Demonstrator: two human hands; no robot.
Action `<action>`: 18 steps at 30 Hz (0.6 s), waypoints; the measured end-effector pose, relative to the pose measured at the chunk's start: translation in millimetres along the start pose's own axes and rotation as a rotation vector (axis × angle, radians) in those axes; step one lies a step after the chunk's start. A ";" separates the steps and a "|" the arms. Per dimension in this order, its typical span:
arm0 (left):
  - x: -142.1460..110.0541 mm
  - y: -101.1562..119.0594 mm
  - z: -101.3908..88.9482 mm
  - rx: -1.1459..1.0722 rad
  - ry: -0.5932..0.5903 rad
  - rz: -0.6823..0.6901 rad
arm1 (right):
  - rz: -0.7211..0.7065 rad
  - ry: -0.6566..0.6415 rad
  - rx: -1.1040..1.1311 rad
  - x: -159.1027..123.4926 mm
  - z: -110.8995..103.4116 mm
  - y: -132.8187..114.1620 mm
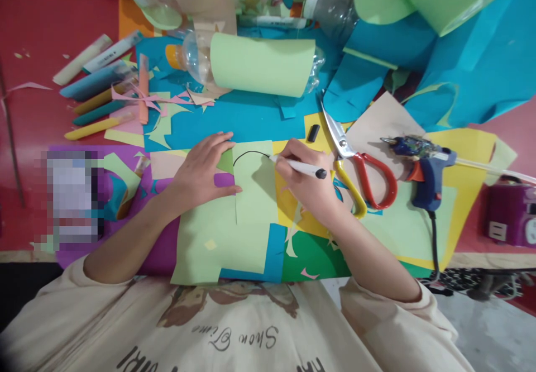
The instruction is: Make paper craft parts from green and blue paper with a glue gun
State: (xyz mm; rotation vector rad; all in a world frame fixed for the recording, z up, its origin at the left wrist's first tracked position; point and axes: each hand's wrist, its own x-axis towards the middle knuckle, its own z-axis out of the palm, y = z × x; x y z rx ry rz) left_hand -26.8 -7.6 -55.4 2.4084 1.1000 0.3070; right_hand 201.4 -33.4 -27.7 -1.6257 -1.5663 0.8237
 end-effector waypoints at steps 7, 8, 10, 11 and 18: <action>-0.2 0.1 0.2 0.019 -0.007 -0.005 | -0.028 -0.001 -0.041 1.4 -3.7 -3.0; -0.3 0.0 0.3 0.022 -0.005 -0.002 | -0.028 0.001 -0.047 1.7 -4.1 -3.3; -0.5 -0.4 0.6 0.028 -0.002 0.004 | -0.026 -0.006 -0.061 2.1 -4.8 -3.5; -0.5 -0.5 0.6 0.030 -0.002 0.003 | -0.026 -0.010 -0.066 2.3 -5.0 -3.4; -0.3 1.3 -0.7 0.035 -0.029 -0.013 | -0.018 0.024 -0.068 1.9 -3.8 -1.1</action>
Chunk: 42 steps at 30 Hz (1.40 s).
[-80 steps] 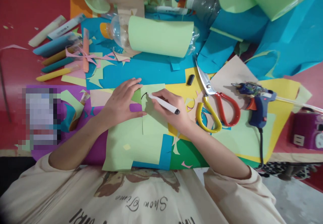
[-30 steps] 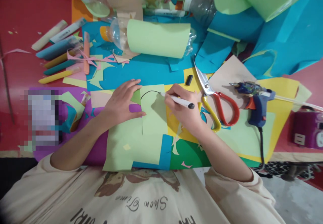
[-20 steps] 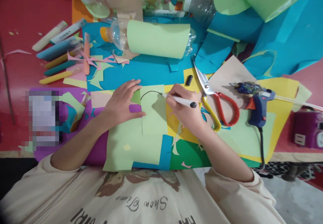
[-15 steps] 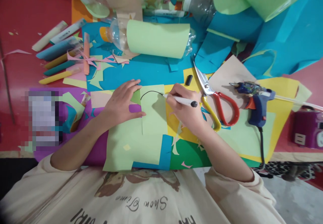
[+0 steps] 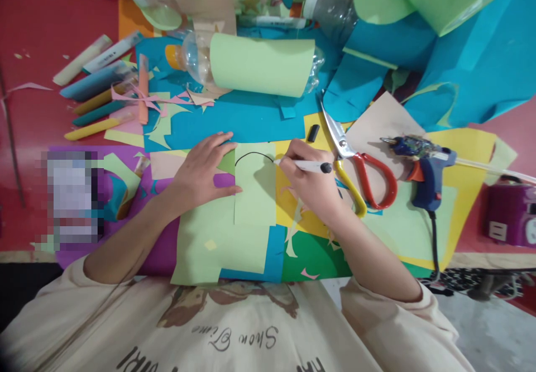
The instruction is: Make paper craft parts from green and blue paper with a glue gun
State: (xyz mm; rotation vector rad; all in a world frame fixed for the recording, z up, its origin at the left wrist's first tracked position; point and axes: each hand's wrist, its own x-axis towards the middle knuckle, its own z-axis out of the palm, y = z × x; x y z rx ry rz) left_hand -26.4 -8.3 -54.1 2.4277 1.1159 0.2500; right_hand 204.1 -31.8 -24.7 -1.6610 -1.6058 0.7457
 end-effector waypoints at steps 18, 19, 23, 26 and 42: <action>0.5 0.5 -3.7 0.021 -0.077 -0.006 | 0.058 -0.038 0.052 -0.6 -3.8 -4.1; 0.5 0.2 -3.5 0.017 -0.076 -0.004 | 0.061 -0.038 0.055 -0.6 -4.0 -4.5; 0.3 -1.1 -2.3 0.011 -0.064 -0.002 | 0.085 -0.040 0.113 -0.9 -8.3 -6.2; 0.3 -1.2 -1.6 0.007 -0.065 -0.007 | 0.049 0.044 0.228 -0.6 -15.2 -6.3; -0.3 1.5 -2.4 0.018 -0.010 -0.009 | -0.111 0.007 -0.433 13.9 -26.4 25.2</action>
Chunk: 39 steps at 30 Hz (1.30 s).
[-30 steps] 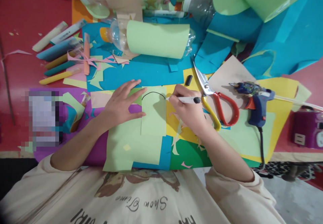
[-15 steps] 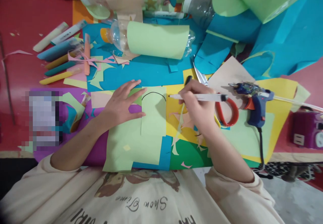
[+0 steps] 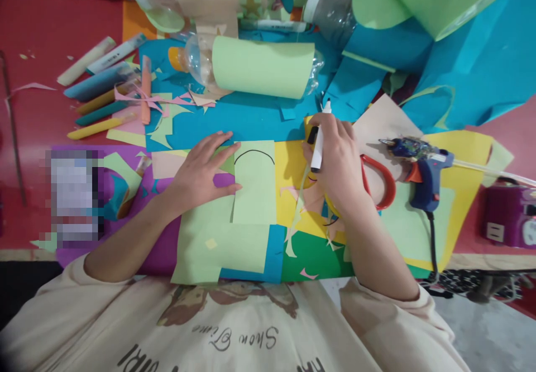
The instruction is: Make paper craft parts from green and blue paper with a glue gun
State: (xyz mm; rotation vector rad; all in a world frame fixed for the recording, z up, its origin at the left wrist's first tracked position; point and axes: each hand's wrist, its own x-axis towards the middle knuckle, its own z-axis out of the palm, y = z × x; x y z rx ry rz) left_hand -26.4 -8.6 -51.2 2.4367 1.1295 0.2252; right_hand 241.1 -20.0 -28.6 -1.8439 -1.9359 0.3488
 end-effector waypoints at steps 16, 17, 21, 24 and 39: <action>-3.2 14.8 -3.6 -0.110 0.103 0.320 | -0.002 -0.253 0.971 -30.8 26.2 -55.0; -3.9 16.4 -2.5 -0.106 0.110 0.359 | 0.008 -0.268 1.000 -33.1 29.8 -57.2; -5.5 21.3 -0.9 -0.091 0.233 0.411 | 0.010 -0.314 1.079 -36.9 33.0 -59.7; -7.0 23.7 -2.7 -0.198 0.326 0.257 | 0.070 -0.282 1.167 -32.5 27.6 -56.1; -0.9 25.6 -10.1 -1.284 0.256 -0.214 | 0.492 -0.330 1.539 -16.5 18.8 -49.7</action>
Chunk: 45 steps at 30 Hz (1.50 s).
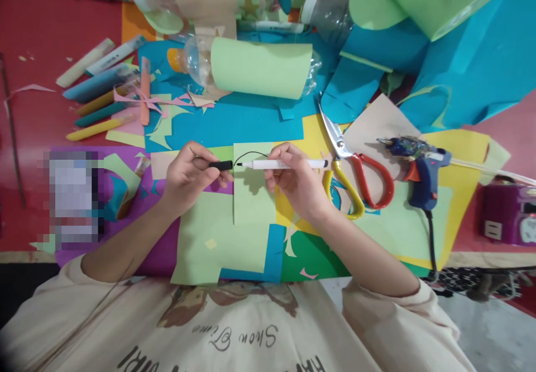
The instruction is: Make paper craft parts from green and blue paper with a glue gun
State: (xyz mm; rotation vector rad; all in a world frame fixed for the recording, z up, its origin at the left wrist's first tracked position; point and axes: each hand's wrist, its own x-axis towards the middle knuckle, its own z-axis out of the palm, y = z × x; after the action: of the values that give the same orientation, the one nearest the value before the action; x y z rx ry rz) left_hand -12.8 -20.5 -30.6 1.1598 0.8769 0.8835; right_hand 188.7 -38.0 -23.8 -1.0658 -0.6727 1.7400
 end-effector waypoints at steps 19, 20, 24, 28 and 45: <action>-4.8 -7.3 0.6 0.063 -0.078 -0.052 | 0.054 -0.115 0.056 -2.2 5.0 9.6; -4.6 -7.6 0.3 0.056 -0.083 -0.052 | 0.046 -0.119 0.062 -2.6 4.9 10.0; -3.1 -9.1 -1.0 0.030 -0.108 -0.045 | 0.011 -0.133 0.067 -3.9 3.3 12.9; -2.0 -10.0 -2.0 0.017 -0.111 -0.050 | 0.007 -0.139 0.067 -4.0 2.4 15.8; -0.4 -12.8 0.6 0.059 -0.116 0.001 | -0.029 -0.051 -0.017 -2.7 8.1 16.5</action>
State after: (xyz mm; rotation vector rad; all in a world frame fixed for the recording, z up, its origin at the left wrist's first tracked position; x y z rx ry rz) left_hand -10.9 -23.3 -42.9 1.2502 0.8124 0.7879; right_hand 174.7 -46.9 -32.4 -1.0218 -0.7323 1.7446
